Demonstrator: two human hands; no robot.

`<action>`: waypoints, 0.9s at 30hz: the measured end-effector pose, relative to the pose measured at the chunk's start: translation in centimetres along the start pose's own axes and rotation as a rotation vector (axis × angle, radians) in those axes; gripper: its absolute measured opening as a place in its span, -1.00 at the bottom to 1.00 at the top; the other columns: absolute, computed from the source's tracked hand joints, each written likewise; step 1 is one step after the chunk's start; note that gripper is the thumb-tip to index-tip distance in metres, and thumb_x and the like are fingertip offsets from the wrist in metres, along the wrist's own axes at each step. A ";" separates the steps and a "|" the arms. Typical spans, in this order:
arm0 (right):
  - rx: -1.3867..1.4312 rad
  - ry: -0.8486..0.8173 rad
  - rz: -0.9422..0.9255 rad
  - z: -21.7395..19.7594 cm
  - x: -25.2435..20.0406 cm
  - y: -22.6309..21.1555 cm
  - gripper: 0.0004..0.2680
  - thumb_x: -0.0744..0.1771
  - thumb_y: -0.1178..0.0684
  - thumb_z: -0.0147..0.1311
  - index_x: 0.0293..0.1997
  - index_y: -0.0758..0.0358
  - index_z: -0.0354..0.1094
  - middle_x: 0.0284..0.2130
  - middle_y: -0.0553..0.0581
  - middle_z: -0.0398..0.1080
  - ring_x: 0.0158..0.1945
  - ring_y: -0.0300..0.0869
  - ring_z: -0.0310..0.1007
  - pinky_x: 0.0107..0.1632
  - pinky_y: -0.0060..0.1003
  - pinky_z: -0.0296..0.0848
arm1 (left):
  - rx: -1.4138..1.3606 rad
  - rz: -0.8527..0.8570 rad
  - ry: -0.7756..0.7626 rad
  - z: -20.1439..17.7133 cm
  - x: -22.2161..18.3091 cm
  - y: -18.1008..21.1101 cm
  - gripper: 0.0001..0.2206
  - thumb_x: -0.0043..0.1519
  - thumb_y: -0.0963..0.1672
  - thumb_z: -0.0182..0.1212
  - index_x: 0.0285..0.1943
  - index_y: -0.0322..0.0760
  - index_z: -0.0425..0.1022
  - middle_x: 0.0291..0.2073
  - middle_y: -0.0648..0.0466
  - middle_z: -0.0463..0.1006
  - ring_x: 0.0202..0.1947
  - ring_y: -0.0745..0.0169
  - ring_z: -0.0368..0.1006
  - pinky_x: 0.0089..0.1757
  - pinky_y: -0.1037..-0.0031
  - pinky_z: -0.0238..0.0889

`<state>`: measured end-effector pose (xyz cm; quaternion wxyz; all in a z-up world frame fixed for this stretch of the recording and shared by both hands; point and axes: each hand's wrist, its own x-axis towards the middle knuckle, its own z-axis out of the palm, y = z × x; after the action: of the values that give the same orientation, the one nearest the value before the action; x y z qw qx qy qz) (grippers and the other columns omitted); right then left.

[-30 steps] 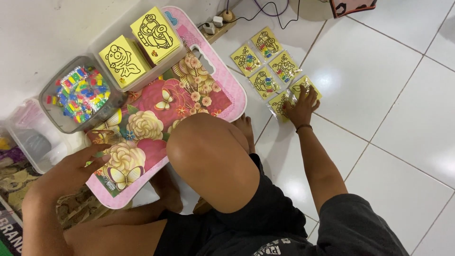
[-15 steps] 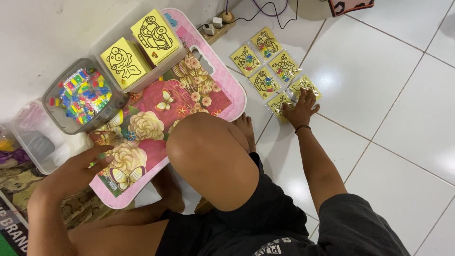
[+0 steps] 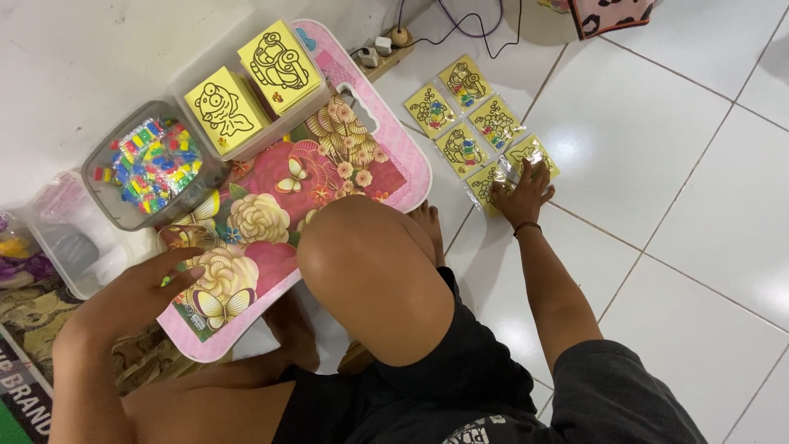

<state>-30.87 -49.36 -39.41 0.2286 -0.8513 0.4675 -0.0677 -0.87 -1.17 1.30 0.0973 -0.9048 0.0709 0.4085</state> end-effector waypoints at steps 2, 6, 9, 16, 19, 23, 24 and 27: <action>0.013 -0.010 0.011 -0.3 -0.3 -0.1 -0.40 0.28 -0.17 0.24 0.43 0.20 0.03 0.41 0.45 -0.14 0.49 0.26 -0.26 0.34 0.33 -0.25 | -0.013 0.001 -0.004 -0.2 -0.2 0.4 -0.54 0.33 0.06 0.06 0.46 0.26 0.34 0.29 0.15 0.54 0.23 0.05 0.50 0.16 0.23 0.39; 0.054 -0.015 0.035 -0.8 -1.1 -0.6 -0.52 0.33 -0.01 0.00 0.43 0.26 0.05 0.41 0.44 -0.17 0.49 0.30 -0.31 0.38 0.32 -0.29 | 0.046 0.109 -0.025 -0.6 0.5 0.4 -0.53 0.33 0.06 0.02 0.47 0.42 0.27 0.35 0.23 0.47 0.22 0.06 0.52 0.16 0.23 0.42; 0.081 0.003 0.070 -1.8 -1.8 -1.6 -0.66 0.44 0.03 -0.09 0.40 0.26 0.08 0.38 0.39 -0.12 0.47 0.24 -0.21 0.40 0.25 -0.25 | 0.006 0.190 0.033 -0.8 -0.1 0.9 -0.55 0.32 0.07 0.02 0.44 0.33 0.32 0.34 0.31 0.46 0.15 0.05 0.54 0.12 0.25 0.42; 0.134 0.390 -0.042 1.8 1.2 -2.1 -0.64 0.38 0.09 0.14 0.34 -0.01 0.17 0.20 0.20 0.05 0.32 0.19 0.07 0.19 0.29 0.24 | -0.128 0.560 0.096 -0.2 -0.1 -0.2 -0.52 0.36 0.08 -0.01 0.41 -0.10 0.39 0.25 -0.24 0.51 0.24 -0.33 0.44 0.27 -0.07 0.14; 0.353 0.335 -0.055 -1.9 1.7 -8.0 -0.66 0.41 0.10 0.06 0.34 -0.13 0.12 0.20 0.08 0.00 0.33 0.09 -0.01 0.26 0.31 0.10 | -0.103 0.607 0.106 1.2 2.2 -1.6 -0.48 0.35 0.13 -0.02 0.40 -0.12 0.39 0.27 -0.24 0.48 0.27 -0.38 0.37 0.27 -0.08 0.13; 0.560 0.367 -0.276 -9.9 0.9 -19.1 -0.69 0.42 0.19 0.04 0.32 0.00 0.13 0.15 0.13 0.07 0.26 0.09 0.07 0.28 0.08 0.06 | 0.009 0.621 0.082 2.5 5.2 -3.1 -0.48 0.35 0.18 -0.07 0.39 -0.02 0.37 0.26 -0.16 0.50 0.29 -0.29 0.37 0.27 -0.03 0.17; 0.614 0.341 -0.337 -12.2 0.4 -22.0 -0.69 0.43 0.16 0.02 0.34 0.01 0.10 0.14 0.11 0.05 0.23 0.01 0.07 0.23 0.01 0.14 | 0.044 0.630 0.061 2.8 6.0 -3.4 -0.49 0.36 0.18 -0.09 0.39 0.00 0.37 0.26 -0.14 0.50 0.31 -0.26 0.36 0.28 -0.02 0.16; 0.657 0.292 -0.592 -17.8 -1.2 -29.5 -0.71 0.35 0.22 0.12 0.21 0.23 0.23 0.11 0.21 0.14 0.11 0.03 0.18 0.06 -0.05 0.32 | 0.059 0.651 0.078 3.1 6.5 -3.8 -0.50 0.36 0.18 -0.09 0.35 0.00 0.39 0.23 -0.16 0.52 0.28 -0.28 0.39 0.25 -0.02 0.20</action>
<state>-14.87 -40.63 -10.13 0.3890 -0.8120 0.1852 -0.3937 2.00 2.95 -5.16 -0.0151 -0.8464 0.3716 0.3811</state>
